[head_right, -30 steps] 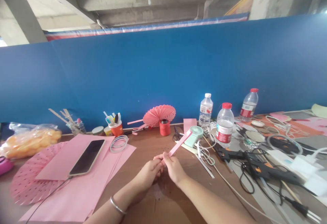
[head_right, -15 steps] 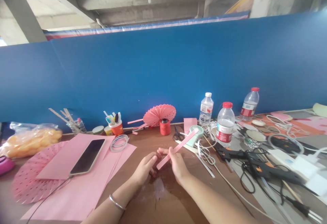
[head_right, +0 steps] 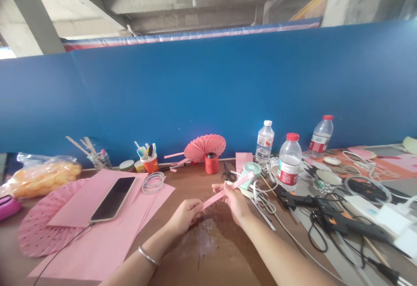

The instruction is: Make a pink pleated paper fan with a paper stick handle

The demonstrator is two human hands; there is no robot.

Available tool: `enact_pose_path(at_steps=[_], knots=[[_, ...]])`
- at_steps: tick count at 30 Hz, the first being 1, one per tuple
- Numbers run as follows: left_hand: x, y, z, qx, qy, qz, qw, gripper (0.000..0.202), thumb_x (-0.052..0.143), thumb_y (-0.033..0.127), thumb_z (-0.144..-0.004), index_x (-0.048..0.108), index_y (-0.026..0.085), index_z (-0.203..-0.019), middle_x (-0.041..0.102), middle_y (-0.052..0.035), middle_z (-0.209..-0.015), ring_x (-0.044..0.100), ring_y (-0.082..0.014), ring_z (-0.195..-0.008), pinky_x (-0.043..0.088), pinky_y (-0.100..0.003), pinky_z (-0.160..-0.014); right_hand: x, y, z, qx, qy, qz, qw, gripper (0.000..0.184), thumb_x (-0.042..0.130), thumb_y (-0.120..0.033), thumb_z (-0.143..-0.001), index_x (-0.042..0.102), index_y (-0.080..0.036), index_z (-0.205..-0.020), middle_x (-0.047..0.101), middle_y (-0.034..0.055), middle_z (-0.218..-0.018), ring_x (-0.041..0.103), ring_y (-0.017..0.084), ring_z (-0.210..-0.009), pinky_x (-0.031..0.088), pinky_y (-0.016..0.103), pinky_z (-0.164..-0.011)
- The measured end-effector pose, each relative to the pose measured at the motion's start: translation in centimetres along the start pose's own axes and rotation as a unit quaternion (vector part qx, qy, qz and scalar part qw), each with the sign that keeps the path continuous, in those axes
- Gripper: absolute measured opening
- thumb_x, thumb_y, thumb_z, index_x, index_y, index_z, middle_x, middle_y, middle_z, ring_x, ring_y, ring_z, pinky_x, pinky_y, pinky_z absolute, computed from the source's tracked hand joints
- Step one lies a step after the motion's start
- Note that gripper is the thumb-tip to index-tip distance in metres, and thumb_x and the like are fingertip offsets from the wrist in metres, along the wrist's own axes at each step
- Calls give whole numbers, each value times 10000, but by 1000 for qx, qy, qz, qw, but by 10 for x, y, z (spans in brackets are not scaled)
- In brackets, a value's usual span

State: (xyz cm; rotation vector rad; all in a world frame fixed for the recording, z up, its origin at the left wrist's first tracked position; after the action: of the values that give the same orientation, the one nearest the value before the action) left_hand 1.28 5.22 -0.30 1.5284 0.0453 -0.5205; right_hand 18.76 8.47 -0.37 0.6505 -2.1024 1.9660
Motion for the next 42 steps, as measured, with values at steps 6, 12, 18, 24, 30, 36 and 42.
enact_pose_path(at_steps=[6,12,18,24,30,36,42], knots=[[-8,2,3,18,32,-103,994,299,363,390,-822,483,179,-647,397,49,-485,347,-94,-446,235,-216,-458,-22,-11,-14,-16,94,-62,993,373,625,-508,-689,686,-142,-728,694,95,-824,614,191,-718,445,265,-589],[-15,6,8,45,81,-198,976,260,417,334,-809,495,185,-611,510,10,-596,411,-127,-577,237,-239,-563,-33,-2,-18,-15,159,-76,984,382,588,-502,-725,642,-148,-590,659,47,-596,416,73,-376,329,213,-361],[-14,4,6,29,70,-188,979,307,326,332,-829,482,185,-610,475,38,-494,421,-114,-476,276,-217,-513,-21,2,-13,-9,92,-57,994,259,671,-405,-682,658,-170,-788,665,35,-717,529,101,-496,420,218,-438],[-16,5,7,35,67,-146,986,271,393,315,-779,492,179,-566,478,41,-485,437,-114,-516,298,-216,-539,-11,8,-7,11,52,30,998,229,706,-354,-644,653,-145,-724,624,23,-601,556,154,-523,413,250,-449],[-12,5,10,27,-14,-18,999,398,331,417,-804,555,140,-625,538,-5,-509,493,-125,-460,359,-230,-479,-5,5,-2,8,8,87,996,239,679,-354,-672,616,-139,-589,555,-1,-473,486,122,-443,348,236,-439],[-4,10,8,59,-59,190,978,292,538,384,-740,541,134,-893,647,-81,-785,615,-181,-644,471,-291,-586,19,3,15,65,-85,6,994,277,655,-387,-706,565,-135,-635,511,-29,-501,426,73,-415,273,199,-411],[2,10,6,107,-1,161,981,254,655,311,-696,580,136,-864,650,-71,-781,617,-177,-694,472,-285,-639,27,12,19,91,-81,21,992,332,655,-424,-698,531,-119,-653,511,-18,-498,434,65,-395,265,188,-387]])
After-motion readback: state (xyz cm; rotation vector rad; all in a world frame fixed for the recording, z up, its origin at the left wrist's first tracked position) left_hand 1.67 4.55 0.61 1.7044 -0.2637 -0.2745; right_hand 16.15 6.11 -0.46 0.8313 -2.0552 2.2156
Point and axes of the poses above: each hand's wrist, its own z-axis away from the middle knuckle, its own x-axis out of the palm, y = z × x, the point moved 1 cm from there along -z, towards the middle knuckle
